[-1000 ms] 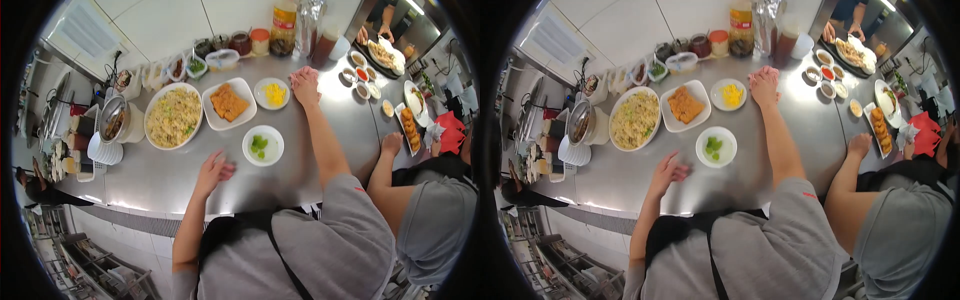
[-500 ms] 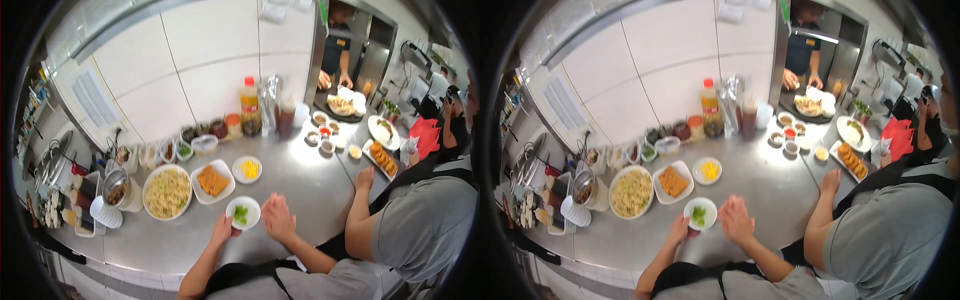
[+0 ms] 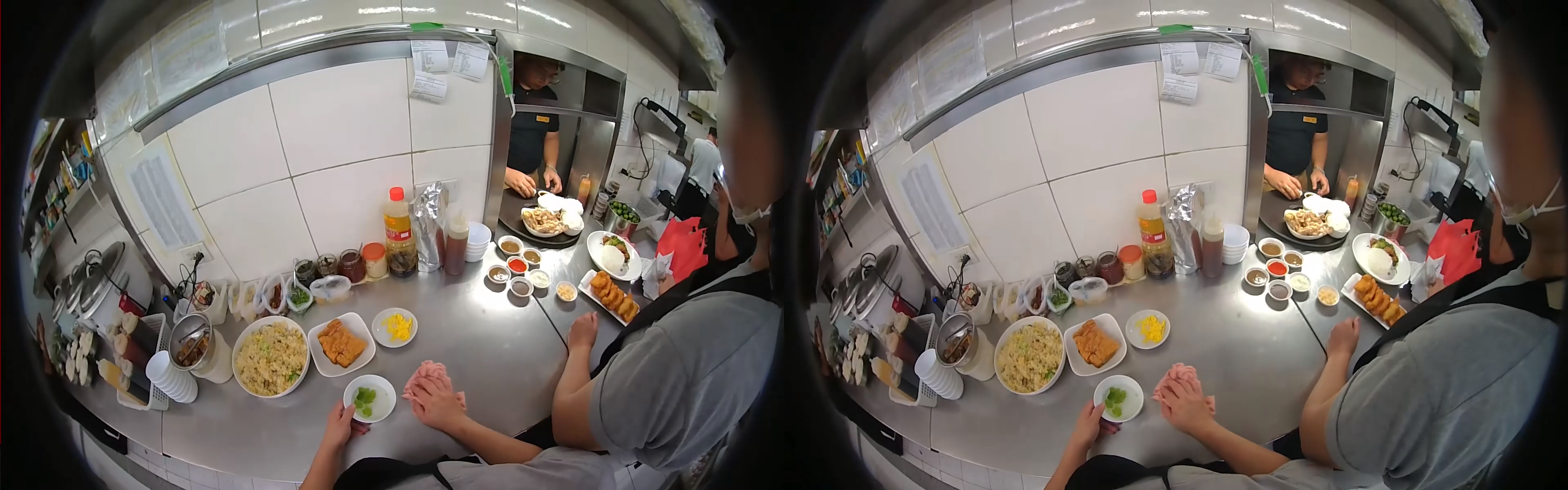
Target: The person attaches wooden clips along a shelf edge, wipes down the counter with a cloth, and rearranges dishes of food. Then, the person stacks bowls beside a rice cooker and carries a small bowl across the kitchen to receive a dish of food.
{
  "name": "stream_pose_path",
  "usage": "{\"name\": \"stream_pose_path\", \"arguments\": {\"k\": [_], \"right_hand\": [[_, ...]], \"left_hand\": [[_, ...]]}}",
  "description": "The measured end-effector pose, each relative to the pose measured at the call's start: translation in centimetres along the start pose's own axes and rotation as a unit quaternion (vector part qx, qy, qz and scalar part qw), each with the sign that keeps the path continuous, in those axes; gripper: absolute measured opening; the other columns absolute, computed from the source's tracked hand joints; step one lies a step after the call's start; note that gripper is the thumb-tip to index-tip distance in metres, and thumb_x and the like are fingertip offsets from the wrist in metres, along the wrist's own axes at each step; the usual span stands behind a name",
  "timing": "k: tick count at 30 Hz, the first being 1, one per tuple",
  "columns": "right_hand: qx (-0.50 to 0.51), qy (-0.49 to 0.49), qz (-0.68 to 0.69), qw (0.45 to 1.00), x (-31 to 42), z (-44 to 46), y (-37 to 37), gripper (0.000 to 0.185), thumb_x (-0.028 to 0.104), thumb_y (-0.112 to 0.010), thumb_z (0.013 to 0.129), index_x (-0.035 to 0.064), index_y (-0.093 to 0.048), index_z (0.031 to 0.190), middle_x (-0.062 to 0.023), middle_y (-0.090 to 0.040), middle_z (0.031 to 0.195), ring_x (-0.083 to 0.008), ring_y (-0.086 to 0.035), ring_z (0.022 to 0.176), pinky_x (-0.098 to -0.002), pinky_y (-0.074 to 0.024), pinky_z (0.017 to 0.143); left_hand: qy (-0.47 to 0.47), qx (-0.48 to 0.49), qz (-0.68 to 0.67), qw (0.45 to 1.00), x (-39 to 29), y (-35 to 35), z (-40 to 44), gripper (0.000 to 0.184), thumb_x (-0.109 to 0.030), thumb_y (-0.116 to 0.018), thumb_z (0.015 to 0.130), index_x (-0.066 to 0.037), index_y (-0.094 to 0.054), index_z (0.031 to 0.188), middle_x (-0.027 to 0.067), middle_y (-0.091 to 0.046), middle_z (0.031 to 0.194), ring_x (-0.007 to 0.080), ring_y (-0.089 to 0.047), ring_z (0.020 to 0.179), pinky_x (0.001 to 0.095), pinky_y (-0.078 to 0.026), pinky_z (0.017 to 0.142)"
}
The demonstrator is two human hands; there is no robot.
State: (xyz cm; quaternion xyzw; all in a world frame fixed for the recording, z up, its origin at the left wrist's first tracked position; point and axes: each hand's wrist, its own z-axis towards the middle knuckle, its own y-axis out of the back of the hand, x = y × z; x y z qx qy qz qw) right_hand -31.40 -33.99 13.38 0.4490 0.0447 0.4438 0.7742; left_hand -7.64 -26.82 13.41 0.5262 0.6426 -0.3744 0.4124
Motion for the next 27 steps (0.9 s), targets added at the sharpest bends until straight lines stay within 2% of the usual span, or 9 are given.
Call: {"name": "stream_pose_path", "arguments": {"k": [3, 6, 7, 9, 13, 18, 19, 24, 27], "right_hand": [[0.039, 0.011, 0.019, 0.999, -0.7, 1.5, 0.4, 0.032, 0.021, -0.054, 0.077, 0.0029, -0.057, 0.103, -0.0144, -0.054, 0.101, -0.0295, -0.05, 0.098, -0.044, -0.0345, 0.089], [-0.025, -0.19, 0.193, 0.962, -2.0, 9.4, 4.0, 0.045, 0.015, -0.049, 0.08, 0.0111, -0.043, 0.125, -0.0159, -0.058, 0.074, -0.0309, -0.056, 0.066, -0.0387, -0.0455, 0.059], [-0.007, -0.199, 0.03, 0.98, -2.3, 13.2, 6.7, 0.059, 0.011, -0.047, 0.08, 0.0143, -0.026, 0.135, -0.0156, -0.056, 0.062, -0.032, -0.054, 0.052, -0.0383, -0.043, 0.047], [-0.135, -0.13, 0.009, 0.982, -2.7, 20.8, 12.2, 0.066, 0.008, -0.047, 0.079, 0.0182, -0.017, 0.137, -0.0172, -0.057, 0.064, -0.0353, -0.054, 0.053, -0.0431, -0.0432, 0.049], [-0.092, -0.166, -0.022, 0.982, -2.7, 36.1, 20.9, 0.074, 0.013, -0.046, 0.075, 0.0242, -0.01, 0.138, -0.0251, -0.059, 0.082, -0.04, -0.058, 0.078, -0.0462, -0.045, 0.073], [-0.142, -0.118, -0.03, 0.982, -6.0, 41.1, 18.6, 0.06, 0.014, -0.043, 0.076, 0.0182, -0.028, 0.133, -0.0209, -0.06, 0.09, -0.0371, -0.057, 0.087, -0.0444, -0.0461, 0.076], [-0.151, -0.093, 0.05, 0.983, -6.2, 39.2, 15.5, 0.04, 0.017, -0.046, 0.077, 0.0136, -0.05, 0.117, -0.0197, -0.061, 0.09, -0.0366, -0.057, 0.086, -0.0423, -0.0462, 0.076], [0.012, -0.113, 0.08, 0.99, -11.8, 24.5, -0.4, 0.021, 0.021, -0.052, 0.076, 0.0067, -0.065, 0.085, -0.017, -0.061, 0.083, -0.0344, -0.058, 0.08, -0.04, -0.0461, 0.072], [0.065, -0.149, 0.068, 0.984, -14.6, 18.8, -5.9, 0.024, 0.021, -0.053, 0.079, 0.0018, -0.064, 0.087, -0.0183, -0.062, 0.081, -0.0327, -0.06, 0.079, -0.0372, -0.0469, 0.071]], "left_hand": [[-0.009, 0.01, -0.013, 1.0, 0.2, 0.4, 0.0, 0.032, -0.021, -0.041, 0.09, -0.003, -0.041, 0.117, 0.013, -0.061, 0.072, 0.0183, -0.06, 0.051, 0.0268, -0.051, 0.043], [-0.009, 0.008, -0.023, 1.0, 0.5, 0.6, 0.2, 0.033, -0.02, -0.041, 0.09, -0.003, -0.04, 0.118, 0.013, -0.061, 0.072, 0.0181, -0.06, 0.05, 0.0263, -0.051, 0.043], [-0.012, 0.009, -0.025, 1.0, 0.6, 0.5, 0.1, 0.033, -0.02, -0.041, 0.09, -0.003, -0.039, 0.119, 0.0133, -0.061, 0.072, 0.0182, -0.06, 0.05, 0.0261, -0.051, 0.043], [-0.012, 0.01, -0.021, 1.0, 0.5, 0.4, -0.1, 0.033, -0.02, -0.041, 0.09, -0.003, -0.039, 0.119, 0.0133, -0.061, 0.072, 0.0184, -0.06, 0.051, 0.0261, -0.051, 0.044], [-0.009, 0.003, -0.019, 1.0, 0.5, 0.5, 0.0, 0.034, -0.02, -0.042, 0.09, -0.002, -0.039, 0.119, 0.0136, -0.061, 0.074, 0.0193, -0.061, 0.053, 0.0268, -0.052, 0.045], [0.004, -0.03, -0.04, 0.999, -0.1, -0.2, -0.1, 0.036, -0.02, -0.043, 0.089, -0.002, -0.041, 0.119, 0.0111, -0.061, 0.079, 0.0186, -0.061, 0.056, 0.0282, -0.052, 0.047], [-0.034, -0.058, 0.024, 0.997, -0.6, -0.5, -0.6, 0.034, -0.02, -0.043, 0.089, -0.002, -0.044, 0.117, 0.0103, -0.06, 0.081, 0.0171, -0.061, 0.057, 0.0266, -0.052, 0.049], [0.01, -0.018, -0.027, 0.999, -0.1, 0.3, -0.6, 0.037, -0.021, -0.044, 0.09, -0.005, -0.041, 0.123, 0.0069, -0.06, 0.077, 0.012, -0.058, 0.054, 0.0226, -0.05, 0.048], [0.011, -0.018, -0.043, 0.999, -0.2, 0.2, -0.8, 0.04, -0.021, -0.045, 0.089, -0.008, -0.039, 0.126, 0.0059, -0.06, 0.075, 0.011, -0.058, 0.052, 0.0222, -0.05, 0.048]]}}
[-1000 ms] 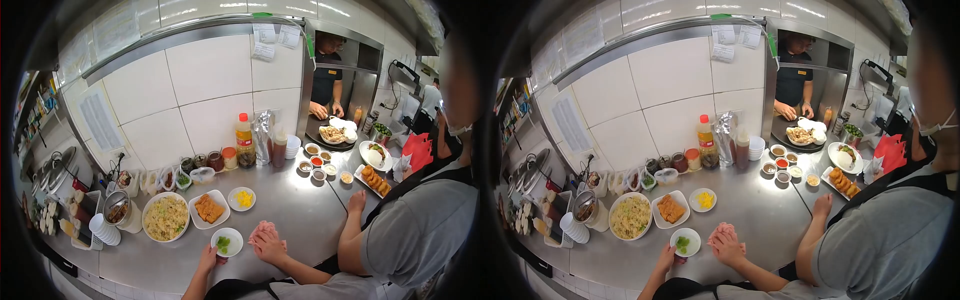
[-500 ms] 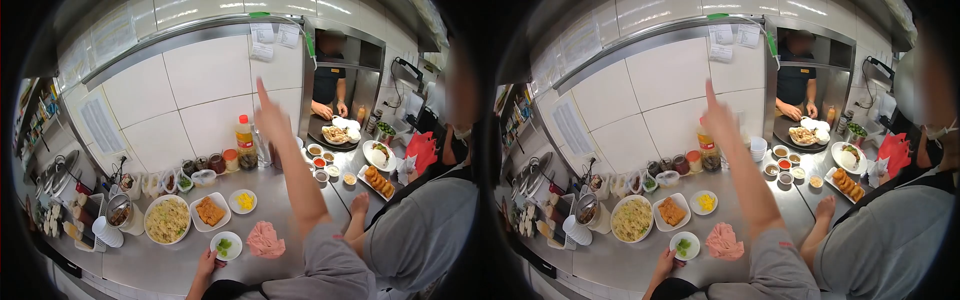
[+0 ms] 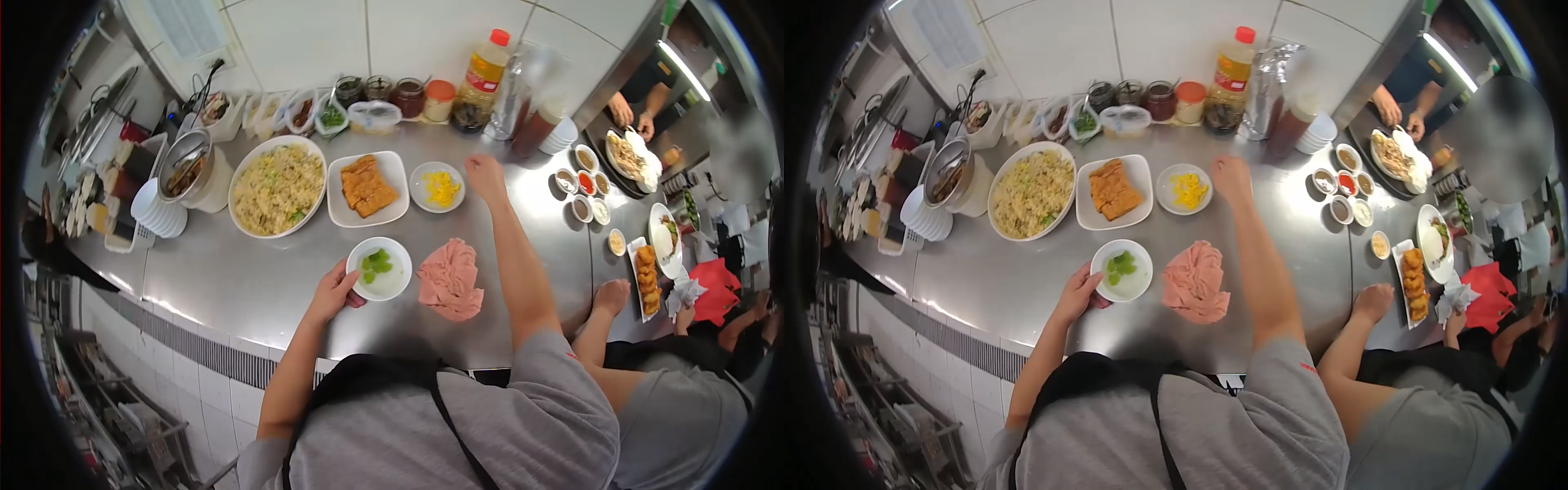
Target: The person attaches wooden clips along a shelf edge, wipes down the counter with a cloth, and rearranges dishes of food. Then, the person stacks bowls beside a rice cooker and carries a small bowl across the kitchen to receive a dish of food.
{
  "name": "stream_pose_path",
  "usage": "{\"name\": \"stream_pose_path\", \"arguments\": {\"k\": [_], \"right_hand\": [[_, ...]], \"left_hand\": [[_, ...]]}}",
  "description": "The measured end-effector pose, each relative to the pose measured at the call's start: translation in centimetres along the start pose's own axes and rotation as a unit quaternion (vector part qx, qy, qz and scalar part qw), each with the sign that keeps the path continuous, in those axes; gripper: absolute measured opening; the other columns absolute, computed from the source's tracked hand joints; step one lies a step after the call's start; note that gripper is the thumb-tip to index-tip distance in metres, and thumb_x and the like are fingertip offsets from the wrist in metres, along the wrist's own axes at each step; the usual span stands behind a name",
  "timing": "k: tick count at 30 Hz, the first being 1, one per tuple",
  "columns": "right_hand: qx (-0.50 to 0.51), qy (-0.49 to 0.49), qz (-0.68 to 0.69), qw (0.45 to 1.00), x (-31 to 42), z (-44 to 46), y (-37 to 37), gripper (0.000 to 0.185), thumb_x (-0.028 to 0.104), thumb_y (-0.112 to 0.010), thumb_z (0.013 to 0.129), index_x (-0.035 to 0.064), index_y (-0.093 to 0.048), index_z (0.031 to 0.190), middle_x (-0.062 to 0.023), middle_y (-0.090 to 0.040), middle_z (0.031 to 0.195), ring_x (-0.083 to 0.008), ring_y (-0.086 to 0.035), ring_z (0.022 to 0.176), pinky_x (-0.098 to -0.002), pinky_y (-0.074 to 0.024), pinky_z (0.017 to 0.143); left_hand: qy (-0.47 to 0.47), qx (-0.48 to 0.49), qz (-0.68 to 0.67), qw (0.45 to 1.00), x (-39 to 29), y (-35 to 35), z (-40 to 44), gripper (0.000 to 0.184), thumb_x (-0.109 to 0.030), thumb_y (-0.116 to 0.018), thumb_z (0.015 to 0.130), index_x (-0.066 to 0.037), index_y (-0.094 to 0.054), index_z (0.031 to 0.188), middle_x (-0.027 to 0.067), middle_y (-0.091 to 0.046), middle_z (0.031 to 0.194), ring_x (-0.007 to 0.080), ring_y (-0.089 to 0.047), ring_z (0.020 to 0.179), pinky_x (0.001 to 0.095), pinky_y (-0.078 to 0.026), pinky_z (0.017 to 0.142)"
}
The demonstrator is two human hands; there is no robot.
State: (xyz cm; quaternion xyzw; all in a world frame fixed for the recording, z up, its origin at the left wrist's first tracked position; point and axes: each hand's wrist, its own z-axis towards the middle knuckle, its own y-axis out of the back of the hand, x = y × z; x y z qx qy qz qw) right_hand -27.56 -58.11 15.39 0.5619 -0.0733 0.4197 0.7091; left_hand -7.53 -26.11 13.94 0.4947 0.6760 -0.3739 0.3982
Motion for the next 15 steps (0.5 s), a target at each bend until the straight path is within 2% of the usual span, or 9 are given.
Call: {"name": "stream_pose_path", "arguments": {"k": [3, 5, 6, 7, 9, 15], "right_hand": [[-0.005, -0.034, 0.017, 0.999, -0.4, -1.5, -2.1, 0.025, 0.02, -0.054, 0.079, -0.0005, -0.063, 0.089, -0.0181, -0.063, 0.079, -0.0294, -0.062, 0.072, -0.0358, -0.0481, 0.068], [0.108, -0.167, 0.145, 0.969, -0.3, -1.6, -2.1, 0.026, 0.019, -0.055, 0.078, -0.0018, -0.062, 0.091, -0.016, -0.063, 0.075, -0.0228, -0.061, 0.061, -0.0334, -0.0488, 0.06], [0.114, -0.18, 0.159, 0.964, 0.0, -1.6, -1.9, 0.024, 0.018, -0.056, 0.078, -0.0015, -0.063, 0.09, -0.0125, -0.062, 0.07, -0.0175, -0.058, 0.054, -0.0301, -0.0481, 0.052], [0.116, -0.18, 0.161, 0.963, -0.4, -1.4, -2.2, 0.024, 0.018, -0.056, 0.078, -0.0015, -0.063, 0.09, -0.0125, -0.062, 0.07, -0.0175, -0.058, 0.054, -0.0301, -0.0481, 0.052], [0.086, -0.075, 0.071, 0.991, -1.5, -0.6, -3.0, 0.022, 0.017, -0.055, 0.079, -0.0011, -0.063, 0.089, -0.0115, -0.063, 0.071, -0.0177, -0.057, 0.052, -0.0291, -0.0479, 0.049], [0.047, -0.113, 0.09, 0.988, -2.7, 2.6, -3.9, 0.021, 0.016, -0.054, 0.079, -0.001, -0.064, 0.087, -0.0109, -0.063, 0.071, -0.0183, -0.061, 0.055, -0.0288, -0.0488, 0.05]], "left_hand": [[0.012, -0.004, -0.001, 1.0, -0.3, 0.0, 0.0, 0.041, -0.022, -0.045, 0.09, -0.009, -0.037, 0.128, 0.0054, -0.059, 0.073, 0.0106, -0.057, 0.052, 0.0221, -0.049, 0.047], [0.017, -0.004, -0.001, 1.0, -0.3, 0.0, -0.2, 0.042, -0.022, -0.045, 0.09, -0.009, -0.037, 0.129, 0.0053, -0.059, 0.073, 0.0106, -0.057, 0.052, 0.0218, -0.049, 0.047], [0.014, -0.005, -0.006, 1.0, -0.3, -0.1, -0.1, 0.042, -0.022, -0.045, 0.09, -0.009, -0.036, 0.129, 0.0053, -0.059, 0.073, 0.0106, -0.057, 0.052, 0.0217, -0.049, 0.047], [0.011, -0.004, -0.011, 1.0, -0.4, 0.0, -0.1, 0.043, -0.022, -0.045, 0.089, -0.009, -0.036, 0.129, 0.0053, -0.059, 0.072, 0.0106, -0.057, 0.052, 0.0216, -0.049, 0.047], [0.014, -0.006, -0.007, 1.0, -0.5, -0.1, -0.2, 0.043, -0.022, -0.045, 0.089, -0.009, -0.036, 0.129, 0.0055, -0.059, 0.072, 0.0107, -0.058, 0.053, 0.0215, -0.049, 0.047], [0.02, -0.006, 0.003, 1.0, -0.5, -0.2, -0.1, 0.044, -0.02, -0.045, 0.089, -0.008, -0.035, 0.13, 0.0061, -0.06, 0.073, 0.0112, -0.058, 0.053, 0.0213, -0.049, 0.047]]}}
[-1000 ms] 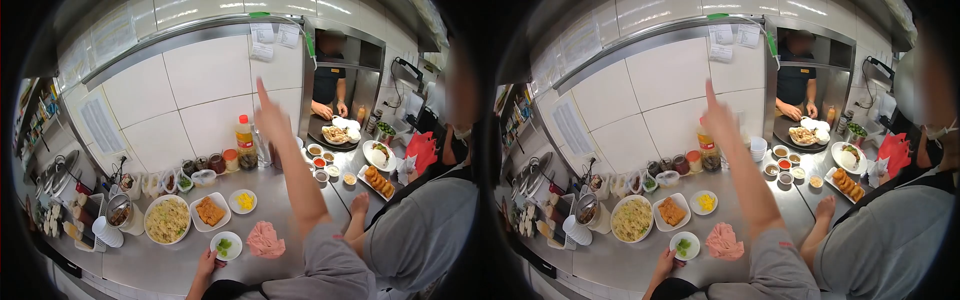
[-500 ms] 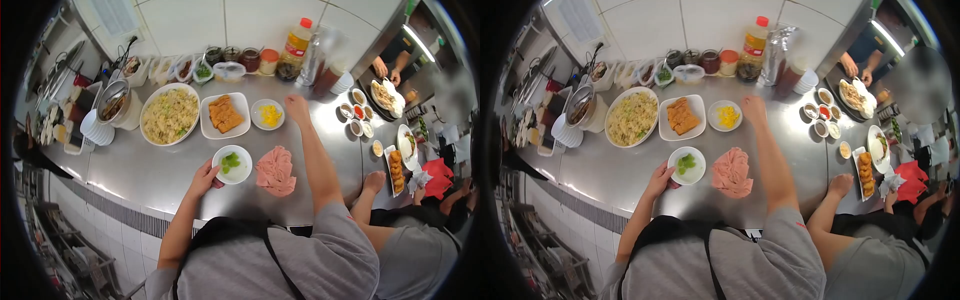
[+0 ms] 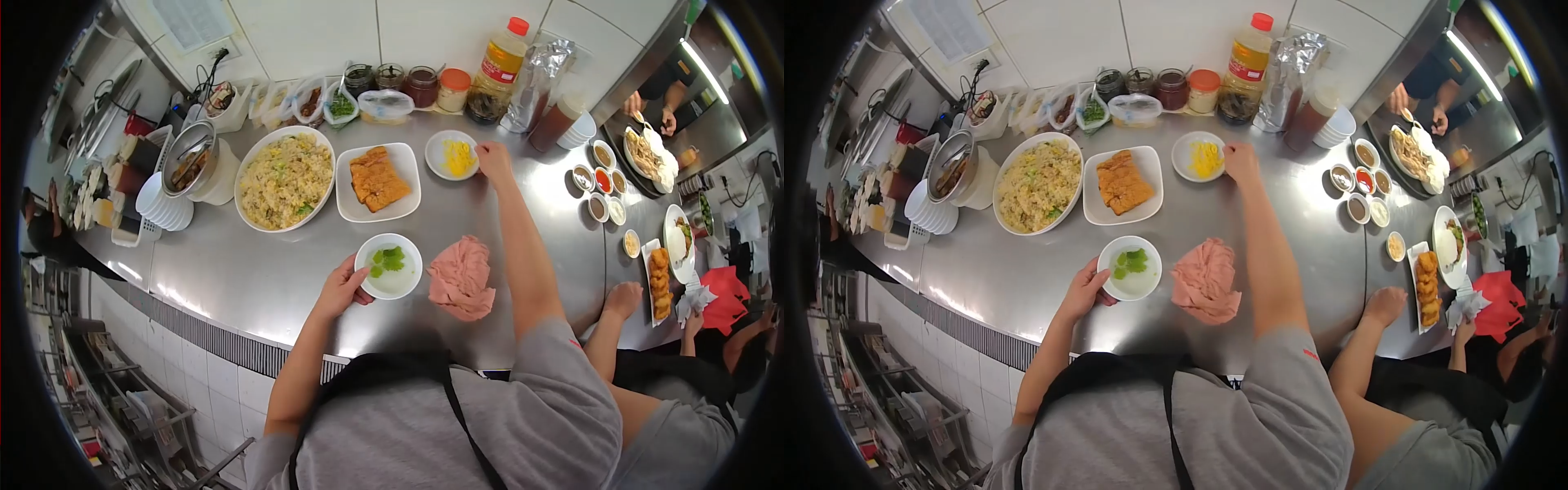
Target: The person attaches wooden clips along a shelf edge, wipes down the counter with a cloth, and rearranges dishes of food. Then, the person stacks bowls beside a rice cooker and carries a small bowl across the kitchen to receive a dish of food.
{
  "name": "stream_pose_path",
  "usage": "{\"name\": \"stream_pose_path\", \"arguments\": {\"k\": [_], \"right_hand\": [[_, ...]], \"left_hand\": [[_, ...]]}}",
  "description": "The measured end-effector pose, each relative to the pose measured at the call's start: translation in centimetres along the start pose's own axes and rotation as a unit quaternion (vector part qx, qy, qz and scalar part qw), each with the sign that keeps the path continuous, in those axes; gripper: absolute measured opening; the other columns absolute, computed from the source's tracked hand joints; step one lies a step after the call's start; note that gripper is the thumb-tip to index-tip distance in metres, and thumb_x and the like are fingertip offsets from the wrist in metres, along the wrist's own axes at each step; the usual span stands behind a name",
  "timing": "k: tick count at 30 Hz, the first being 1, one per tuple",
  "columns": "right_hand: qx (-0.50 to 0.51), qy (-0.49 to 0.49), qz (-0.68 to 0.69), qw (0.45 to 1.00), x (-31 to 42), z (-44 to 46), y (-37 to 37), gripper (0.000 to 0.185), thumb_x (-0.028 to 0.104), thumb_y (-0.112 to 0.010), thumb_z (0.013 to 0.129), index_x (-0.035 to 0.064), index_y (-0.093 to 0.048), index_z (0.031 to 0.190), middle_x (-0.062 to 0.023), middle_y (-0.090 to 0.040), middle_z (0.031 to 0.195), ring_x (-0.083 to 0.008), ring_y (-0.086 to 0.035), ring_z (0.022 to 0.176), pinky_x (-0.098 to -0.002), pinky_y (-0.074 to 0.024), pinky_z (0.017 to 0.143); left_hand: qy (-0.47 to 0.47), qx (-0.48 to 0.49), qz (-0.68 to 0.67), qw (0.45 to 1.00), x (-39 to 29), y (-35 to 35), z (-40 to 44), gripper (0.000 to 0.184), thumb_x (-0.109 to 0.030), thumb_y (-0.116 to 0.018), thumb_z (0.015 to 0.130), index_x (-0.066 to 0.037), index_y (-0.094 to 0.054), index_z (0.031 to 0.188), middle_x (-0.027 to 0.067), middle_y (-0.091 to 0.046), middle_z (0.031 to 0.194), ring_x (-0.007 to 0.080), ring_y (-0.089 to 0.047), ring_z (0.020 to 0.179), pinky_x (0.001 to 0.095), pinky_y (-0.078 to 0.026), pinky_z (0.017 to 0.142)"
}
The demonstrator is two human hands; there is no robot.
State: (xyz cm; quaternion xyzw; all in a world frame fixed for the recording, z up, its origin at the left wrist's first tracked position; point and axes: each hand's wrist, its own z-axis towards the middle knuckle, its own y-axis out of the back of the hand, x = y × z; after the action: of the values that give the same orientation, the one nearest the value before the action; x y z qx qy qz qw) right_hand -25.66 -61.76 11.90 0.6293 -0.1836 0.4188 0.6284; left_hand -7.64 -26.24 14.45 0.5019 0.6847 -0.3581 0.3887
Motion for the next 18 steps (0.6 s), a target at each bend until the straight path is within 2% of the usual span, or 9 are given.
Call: {"name": "stream_pose_path", "arguments": {"k": [1, 5, 7, 11, 13, 15, 17, 18], "right_hand": [[0.013, -0.034, 0.037, 0.999, 0.6, 0.3, 0.2, 0.022, 0.015, -0.053, 0.079, -0.0014, -0.063, 0.088, -0.0109, -0.063, 0.071, -0.0185, -0.062, 0.055, -0.0284, -0.0492, 0.05], [-0.01, -0.078, 0.044, 0.996, 1.6, 2.0, -0.6, 0.021, 0.015, -0.052, 0.079, -0.0008, -0.064, 0.089, -0.0109, -0.064, 0.073, -0.0183, -0.061, 0.054, -0.0286, -0.0494, 0.05], [-0.052, -0.111, 0.064, 0.99, 1.9, 2.5, -1.0, 0.022, 0.016, -0.05, 0.08, 0.0013, -0.064, 0.088, -0.0119, -0.064, 0.069, -0.0202, -0.062, 0.054, -0.0302, -0.0501, 0.056], [-0.08, -0.089, 0.112, 0.986, 1.5, 3.0, -2.0, 0.024, 0.017, -0.05, 0.082, -0.0017, -0.062, 0.09, -0.0131, -0.064, 0.07, -0.0191, -0.062, 0.053, -0.0288, -0.0507, 0.053], [-0.084, -0.145, 0.3, 0.939, 1.9, 2.1, -1.9, 0.024, 0.019, -0.053, 0.084, 0.0002, -0.062, 0.096, -0.0092, -0.062, 0.075, -0.0134, -0.059, 0.056, -0.0232, -0.0494, 0.049], [-0.101, -0.077, 0.205, 0.971, 3.2, -1.7, 0.2, 0.026, 0.02, -0.055, 0.081, -0.0023, -0.06, 0.094, -0.0135, -0.062, 0.074, -0.0197, -0.059, 0.056, -0.0299, -0.0463, 0.052], [-0.051, 0.049, 0.061, 0.996, 6.0, -8.3, 3.1, 0.02, 0.018, -0.055, 0.082, 0.0002, -0.06, 0.091, -0.0125, -0.058, 0.068, -0.0233, -0.057, 0.059, -0.0328, -0.0436, 0.056], [-0.031, 0.112, 0.036, 0.993, 5.3, -11.4, 3.0, 0.013, 0.015, -0.055, 0.08, 0.0022, -0.058, 0.083, -0.0132, -0.055, 0.068, -0.0268, -0.056, 0.065, -0.0354, -0.0433, 0.06]], "left_hand": [[-0.002, -0.001, 0.0, 1.0, 0.1, 0.0, 0.1, 0.044, -0.02, -0.045, 0.089, -0.008, -0.035, 0.13, 0.0061, -0.06, 0.074, 0.0113, -0.058, 0.053, 0.0212, -0.049, 0.047], [-0.004, -0.002, -0.006, 1.0, 0.1, 0.0, 0.0, 0.044, -0.02, -0.045, 0.089, -0.008, -0.034, 0.13, 0.0061, -0.06, 0.074, 0.0112, -0.058, 0.053, 0.0213, -0.049, 0.047], [-0.002, -0.001, -0.007, 1.0, 0.0, 0.0, 0.0, 0.044, -0.019, -0.045, 0.089, -0.009, -0.034, 0.13, 0.0061, -0.06, 0.074, 0.0111, -0.058, 0.053, 0.0214, -0.049, 0.047], [-0.006, 0.003, -0.003, 1.0, 0.2, 0.0, 0.2, 0.044, -0.019, -0.045, 0.089, -0.009, -0.034, 0.131, 0.006, -0.06, 0.074, 0.0112, -0.058, 0.053, 0.0215, -0.049, 0.048], [-0.001, -0.003, -0.002, 1.0, 0.2, 0.0, 0.1, 0.044, -0.019, -0.044, 0.089, -0.01, -0.034, 0.131, 0.0059, -0.06, 0.074, 0.0114, -0.059, 0.054, 0.0218, -0.05, 0.048], [-0.003, 0.001, -0.001, 1.0, 0.2, 0.1, 0.0, 0.043, -0.019, -0.044, 0.089, -0.009, -0.034, 0.13, 0.0062, -0.06, 0.075, 0.0116, -0.059, 0.054, 0.022, -0.05, 0.048], [-0.005, 0.004, -0.003, 1.0, 0.2, 0.1, 0.1, 0.043, -0.019, -0.044, 0.089, -0.009, -0.035, 0.13, 0.0064, -0.06, 0.076, 0.0119, -0.059, 0.055, 0.0221, -0.05, 0.049], [0.0, -0.003, 0.002, 1.0, 0.0, 0.0, 0.1, 0.043, -0.019, -0.044, 0.089, -0.009, -0.035, 0.13, 0.0068, -0.06, 0.077, 0.0121, -0.059, 0.055, 0.0222, -0.05, 0.049]]}}
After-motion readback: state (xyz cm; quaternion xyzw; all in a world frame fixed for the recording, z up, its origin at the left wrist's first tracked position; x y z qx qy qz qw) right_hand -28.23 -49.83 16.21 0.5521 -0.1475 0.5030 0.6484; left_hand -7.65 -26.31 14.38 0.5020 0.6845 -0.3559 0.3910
